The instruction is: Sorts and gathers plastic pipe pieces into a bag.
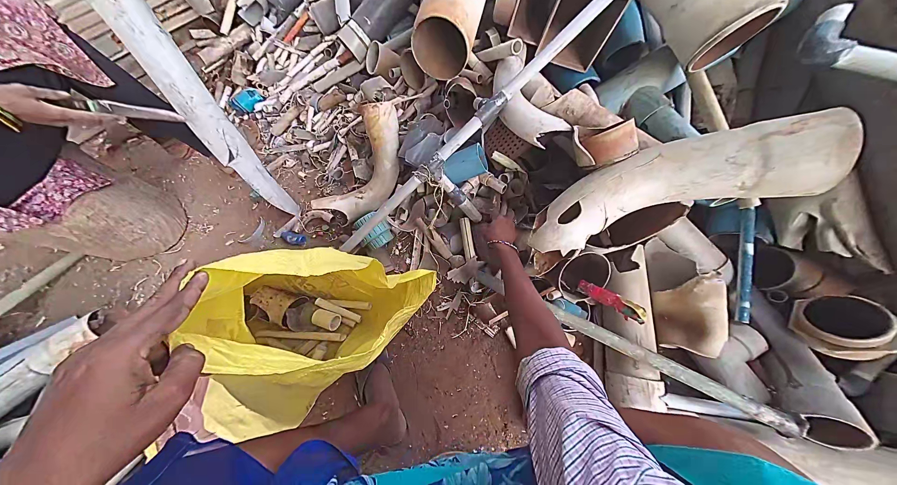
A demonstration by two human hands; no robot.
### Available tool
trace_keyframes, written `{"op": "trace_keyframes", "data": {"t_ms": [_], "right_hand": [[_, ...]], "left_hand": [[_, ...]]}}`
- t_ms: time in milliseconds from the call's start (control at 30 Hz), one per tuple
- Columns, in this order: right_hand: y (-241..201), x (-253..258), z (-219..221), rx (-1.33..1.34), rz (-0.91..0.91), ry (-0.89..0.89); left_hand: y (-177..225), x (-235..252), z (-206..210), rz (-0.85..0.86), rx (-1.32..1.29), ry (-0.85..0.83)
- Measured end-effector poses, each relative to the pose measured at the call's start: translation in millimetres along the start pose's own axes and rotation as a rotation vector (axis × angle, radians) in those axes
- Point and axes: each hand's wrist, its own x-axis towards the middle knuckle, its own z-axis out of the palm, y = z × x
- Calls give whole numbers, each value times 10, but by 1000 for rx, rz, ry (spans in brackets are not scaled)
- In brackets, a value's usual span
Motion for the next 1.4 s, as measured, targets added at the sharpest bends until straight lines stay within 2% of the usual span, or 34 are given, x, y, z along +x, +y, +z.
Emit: {"op": "trace_keyframes", "data": {"t_ms": [67,133,267,333,400,433,467,533,633,833,933,1033,1133,1233,1400], "right_hand": [[41,120,30,-124,-6,-113],[-91,90,89,-180,-23,-130],[-430,-241,235,-43,-205,-142],[-506,-347,270,158,-263,-5],[-466,-263,223,277,-203,245],[-401,-149,176,269,-133,299],[-310,-23,118,219,-51,291],[-73,229,19,49,40,139],[160,372,38,-97,2,-32],[175,426,36,-162,23,40],[235,333,46,32,-28,193],[243,-38,164,350,16,437],[122,-366,313,710,46,607],[-112,-578,308,929,55,690],[-478,-769,116,1176,-176,739]], "left_hand": [[21,22,-20,-48,-13,-34],[41,60,-42,-43,-19,-55],[124,101,-73,23,-21,-107],[119,117,-80,44,-52,-133],[100,117,-80,47,-68,-153],[94,106,-85,44,-68,-157],[100,93,-96,39,-63,-159],[80,80,-106,34,-72,-160],[24,81,-131,35,-106,-147],[68,94,-106,26,-67,-164],[69,78,-125,47,-53,-141],[-2,62,-119,15,-61,-129],[4,39,-70,-4,-7,-89],[3,28,37,32,19,8],[0,-48,29,35,37,96]]}}
